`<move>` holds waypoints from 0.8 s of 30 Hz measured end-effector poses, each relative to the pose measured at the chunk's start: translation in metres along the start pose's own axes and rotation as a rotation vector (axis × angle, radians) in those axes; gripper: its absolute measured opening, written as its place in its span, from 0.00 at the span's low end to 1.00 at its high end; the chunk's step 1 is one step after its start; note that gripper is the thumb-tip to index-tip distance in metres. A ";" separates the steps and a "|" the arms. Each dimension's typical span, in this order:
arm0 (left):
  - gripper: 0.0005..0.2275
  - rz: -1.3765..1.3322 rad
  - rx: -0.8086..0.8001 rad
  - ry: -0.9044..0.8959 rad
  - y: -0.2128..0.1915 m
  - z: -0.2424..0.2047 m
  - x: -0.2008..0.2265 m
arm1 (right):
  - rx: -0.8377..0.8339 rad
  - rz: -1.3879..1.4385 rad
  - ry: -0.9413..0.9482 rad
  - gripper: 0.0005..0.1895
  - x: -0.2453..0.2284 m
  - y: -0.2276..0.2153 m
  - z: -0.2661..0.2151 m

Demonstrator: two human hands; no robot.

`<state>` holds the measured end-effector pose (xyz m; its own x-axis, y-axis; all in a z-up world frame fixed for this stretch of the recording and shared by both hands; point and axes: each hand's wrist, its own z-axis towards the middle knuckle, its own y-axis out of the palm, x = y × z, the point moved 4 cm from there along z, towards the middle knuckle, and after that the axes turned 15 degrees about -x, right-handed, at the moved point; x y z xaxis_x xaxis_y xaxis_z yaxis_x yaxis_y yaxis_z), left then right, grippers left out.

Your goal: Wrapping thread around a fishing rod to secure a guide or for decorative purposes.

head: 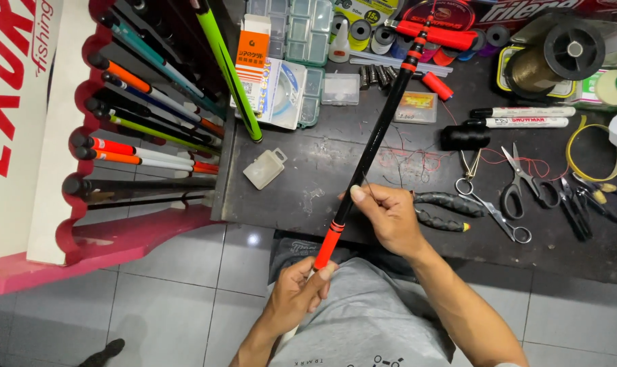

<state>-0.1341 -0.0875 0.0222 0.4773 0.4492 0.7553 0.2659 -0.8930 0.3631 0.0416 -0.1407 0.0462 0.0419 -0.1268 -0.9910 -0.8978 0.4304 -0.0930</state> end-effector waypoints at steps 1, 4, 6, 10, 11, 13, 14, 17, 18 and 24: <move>0.14 -0.025 -0.022 0.005 0.001 0.000 0.004 | -0.034 0.019 0.004 0.14 0.000 0.000 0.001; 0.14 -0.127 -0.080 0.034 0.002 0.002 0.002 | -0.012 -0.005 -0.016 0.11 0.001 -0.013 0.006; 0.14 -0.120 -0.088 0.028 0.002 0.001 0.005 | 0.092 -0.027 -0.032 0.12 -0.001 -0.032 0.017; 0.13 -0.112 -0.100 0.011 0.002 0.000 0.007 | 0.329 0.082 0.037 0.15 -0.019 -0.070 0.042; 0.13 -0.110 -0.099 0.015 0.002 0.001 0.009 | 0.328 0.082 0.033 0.15 -0.019 -0.075 0.049; 0.13 -0.072 -0.135 0.037 0.003 0.000 0.012 | 0.294 0.372 -0.031 0.13 -0.016 -0.084 0.063; 0.13 -0.070 -0.132 0.038 0.003 0.001 0.013 | 0.291 0.373 -0.033 0.13 -0.018 -0.084 0.065; 0.16 -0.129 -0.185 0.024 0.004 0.003 0.013 | 0.256 0.412 -0.070 0.10 -0.025 -0.084 0.070; 0.17 -0.165 -0.220 0.033 0.004 0.004 0.013 | 0.233 0.427 -0.085 0.10 -0.028 -0.083 0.071; 0.16 -0.432 -0.422 0.102 0.002 0.023 0.019 | 0.139 0.494 -0.063 0.08 -0.024 -0.071 0.063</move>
<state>-0.1051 -0.0798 0.0248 0.3124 0.7867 0.5325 0.0533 -0.5741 0.8170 0.1317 -0.1121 0.0700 -0.3421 0.1739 -0.9234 -0.7506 0.5407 0.3799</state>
